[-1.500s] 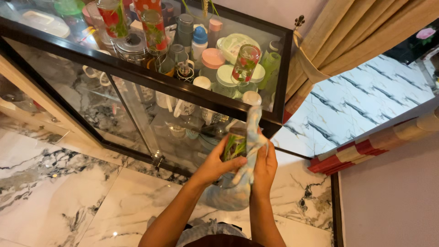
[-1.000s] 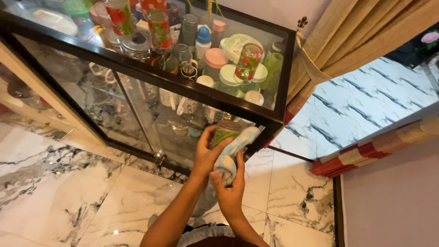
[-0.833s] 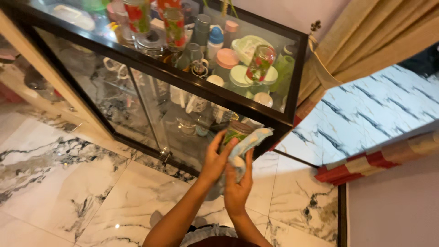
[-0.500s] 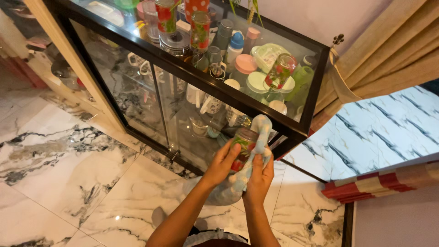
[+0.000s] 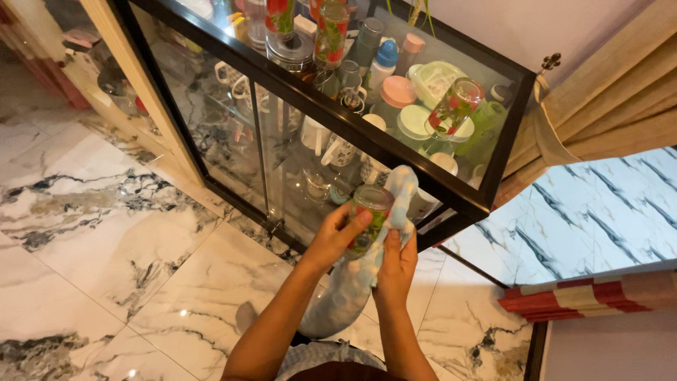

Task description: The person wipes several decorated drinking glasses with a cloth and places them onto shelves within a glass display cabinet.

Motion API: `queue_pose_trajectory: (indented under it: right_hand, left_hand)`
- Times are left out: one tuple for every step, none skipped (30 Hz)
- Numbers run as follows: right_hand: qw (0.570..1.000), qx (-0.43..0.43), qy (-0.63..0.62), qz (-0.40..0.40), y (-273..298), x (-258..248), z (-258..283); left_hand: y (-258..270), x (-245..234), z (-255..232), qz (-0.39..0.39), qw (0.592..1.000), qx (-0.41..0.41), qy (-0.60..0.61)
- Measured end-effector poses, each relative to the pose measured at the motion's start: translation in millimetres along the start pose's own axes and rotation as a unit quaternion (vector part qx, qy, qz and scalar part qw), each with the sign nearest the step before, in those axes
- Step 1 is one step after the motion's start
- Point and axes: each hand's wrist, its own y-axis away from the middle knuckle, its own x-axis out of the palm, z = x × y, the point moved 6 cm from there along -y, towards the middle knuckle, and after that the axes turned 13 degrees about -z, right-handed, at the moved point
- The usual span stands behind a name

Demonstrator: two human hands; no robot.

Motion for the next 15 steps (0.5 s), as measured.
queue_pose_trajectory:
  right_hand:
    - [1.000,0.001,0.001,0.003,0,2,0]
    - [0.997,-0.045,0.062,0.011,1,3,2]
    - [0.988,-0.091,0.123,0.019,1,5,4]
    - [0.988,-0.092,0.122,0.022,4,5,0]
    - [0.978,-0.130,0.157,0.036,11,6,-1]
    - [0.966,-0.167,0.192,0.048,18,5,-1]
    - [0.966,-0.166,0.192,0.049,20,3,-2]
    - [0.964,-0.172,0.190,0.066,22,4,-2]
    - [0.962,-0.178,0.187,0.084,24,6,-2]
    - [0.963,-0.174,0.188,0.084,20,5,0]
    - [0.967,-0.147,0.189,0.087,9,5,1]
    - [0.970,-0.123,0.189,0.089,2,6,1]
    - [0.970,-0.121,0.190,0.089,2,9,0]
    - [0.975,-0.111,0.184,0.063,2,10,-1]
    - [0.978,-0.102,0.177,0.037,3,9,-1]
  left_hand:
    - [0,0,0,-0.003,1.000,0.001,0.001]
    - [-2,-1,0,-0.007,1.000,-0.003,0.023]
    - [-3,-1,0,-0.012,0.999,-0.007,0.045]
    - [-3,-2,1,-0.013,0.999,-0.004,0.046]
    - [-2,-6,2,-0.051,0.999,0.013,0.006]
    - [-1,-11,2,-0.089,0.995,0.026,-0.034]
    - [-1,-12,2,-0.090,0.995,0.027,-0.034]
    - [-3,-10,-7,-0.075,0.993,0.089,-0.025]
    - [-4,-8,-16,-0.059,0.987,0.151,-0.016]
    - [-3,-9,-17,-0.062,0.987,0.148,-0.017]
    - [-4,-13,-18,-0.085,0.987,0.135,-0.008]
    - [-4,-15,-18,-0.107,0.987,0.123,0.002]
    - [-2,-18,-20,-0.108,0.987,0.121,0.002]
    - [1,-19,-24,-0.102,0.986,0.133,-0.008]
    - [4,-20,-28,-0.096,0.985,0.144,-0.018]
